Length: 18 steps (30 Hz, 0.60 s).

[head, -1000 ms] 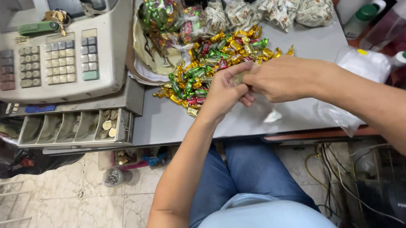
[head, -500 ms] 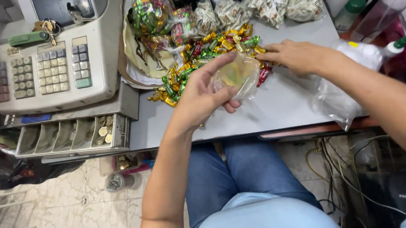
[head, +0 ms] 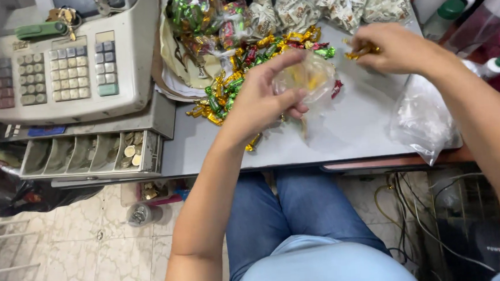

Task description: Bagging wrapped candies into small plastic bags at a checkout counter.

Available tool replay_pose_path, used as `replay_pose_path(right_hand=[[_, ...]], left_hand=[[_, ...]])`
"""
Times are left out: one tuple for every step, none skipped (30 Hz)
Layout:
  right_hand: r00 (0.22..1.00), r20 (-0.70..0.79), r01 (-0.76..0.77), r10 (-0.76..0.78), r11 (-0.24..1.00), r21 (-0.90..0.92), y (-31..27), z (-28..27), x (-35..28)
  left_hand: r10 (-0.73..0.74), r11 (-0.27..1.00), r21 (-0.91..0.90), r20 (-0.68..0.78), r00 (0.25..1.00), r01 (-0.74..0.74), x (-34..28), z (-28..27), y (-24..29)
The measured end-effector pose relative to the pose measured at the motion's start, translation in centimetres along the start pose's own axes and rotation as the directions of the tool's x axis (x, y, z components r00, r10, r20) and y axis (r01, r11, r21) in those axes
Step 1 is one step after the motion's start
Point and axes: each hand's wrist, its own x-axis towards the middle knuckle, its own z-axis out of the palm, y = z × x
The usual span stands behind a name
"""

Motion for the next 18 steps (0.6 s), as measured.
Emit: replay_pose_path(right_hand=[[0.994, -0.106, -0.009, 0.014, 0.999, 0.048, -1.0, -1.7, -0.7], [0.994, -0.109, -0.002, 0.007, 0.999, 0.04, -2.3, -3.4, -1.2], [0.993, -0.119, 0.071, -0.027, 0.918, 0.39, -3.6, -4.7, -2.2], [0.989, -0.141, 0.137, -0.054, 0.712, 0.689, -4.8, -6.0, -3.3], [0.989, -0.138, 0.129, -0.045, 0.71, 0.692, -6.2, -7.0, -4.0], [0.989, -0.115, 0.15, -0.097, 0.681, 0.717, -7.6, -8.1, -4.6], [0.984, -0.094, 0.173, -0.154, 0.652, 0.738, -9.1, -9.3, -5.0], [0.984, -0.091, 0.169, -0.152, 0.653, 0.738, -9.7, -9.5, -4.6], [0.982, 0.01, 0.128, -0.189, 0.701, 0.702, -10.3, -9.5, -4.0], [0.969, 0.114, 0.091, -0.219, 0.747, 0.659, -11.0, -9.6, -3.5], [0.969, 0.119, 0.087, -0.218, 0.747, 0.659, -11.8, -9.6, -3.1], [0.966, 0.147, 0.108, -0.211, 0.852, 0.512, -12.6, -9.7, -2.6], [0.965, 0.171, 0.132, -0.201, 0.928, 0.347, -13.5, -9.9, -2.1], [0.964, 0.172, 0.133, -0.202, 0.928, 0.348, -14.0, -10.0, -2.1], [0.967, 0.1, 0.205, -0.234, 0.95, 0.234, -14.6, -10.0, -2.1], [0.962, 0.031, 0.268, -0.273, 0.957, 0.112, -15.1, -10.0, -2.1], [0.961, 0.034, 0.268, -0.274, 0.956, 0.115, -15.3, -9.9, -2.1], [0.945, -0.007, 0.326, -0.326, 0.945, 0.032, -15.4, -9.7, -2.1]], left_hand=[[-0.043, 0.99, 0.135, -0.068, 0.997, 0.052, 0.9, -0.1, -0.5], [-0.033, 0.99, 0.135, -0.073, 0.997, 0.043, 1.2, -0.5, -0.6], [-0.057, 0.994, 0.089, -0.058, 0.997, 0.062, 1.5, -0.6, -0.9], [-0.081, 0.996, 0.042, -0.042, 0.996, 0.083, 1.8, -0.8, -1.3], [-0.088, 0.995, 0.039, -0.037, 0.995, 0.09, 1.9, -0.7, -1.0], [-0.081, 0.994, 0.071, -0.07, 0.994, 0.086, 2.0, -0.6, -0.6], [-0.066, 0.992, 0.104, -0.105, 0.992, 0.077, 2.2, -0.5, -0.2], [-0.067, 0.992, 0.1, -0.104, 0.992, 0.078, 2.4, -0.4, -0.5], [-0.037, 0.996, 0.082, -0.089, 0.995, 0.045, 2.4, -0.3, -0.8], [-0.007, 0.998, 0.063, -0.075, 0.997, 0.012, 2.4, -0.3, -1.0], [-0.01, 0.998, 0.059, -0.077, 0.997, 0.014, 2.3, -0.2, -1.1], [0.008, 0.997, 0.078, -0.054, 0.998, -0.004, 2.2, -0.1, -1.1], [0.028, 0.995, 0.1, -0.031, 0.999, -0.025, 2.2, 0.0, -1.0], [0.027, 0.995, 0.099, -0.033, 0.999, -0.024, 2.2, 0.1, -1.0], [0.024, 0.994, 0.106, -0.021, 0.999, -0.022, 2.2, 0.1, -1.0], [0.021, 0.993, 0.114, -0.01, 1.0, -0.019, 2.1, 0.1, -1.0], [0.017, 0.994, 0.112, -0.013, 1.0, -0.016, 2.1, 0.2, -0.9], [-0.001, 0.997, 0.072, -0.02, 1.0, 0.003, 2.1, 0.2, -0.8]])
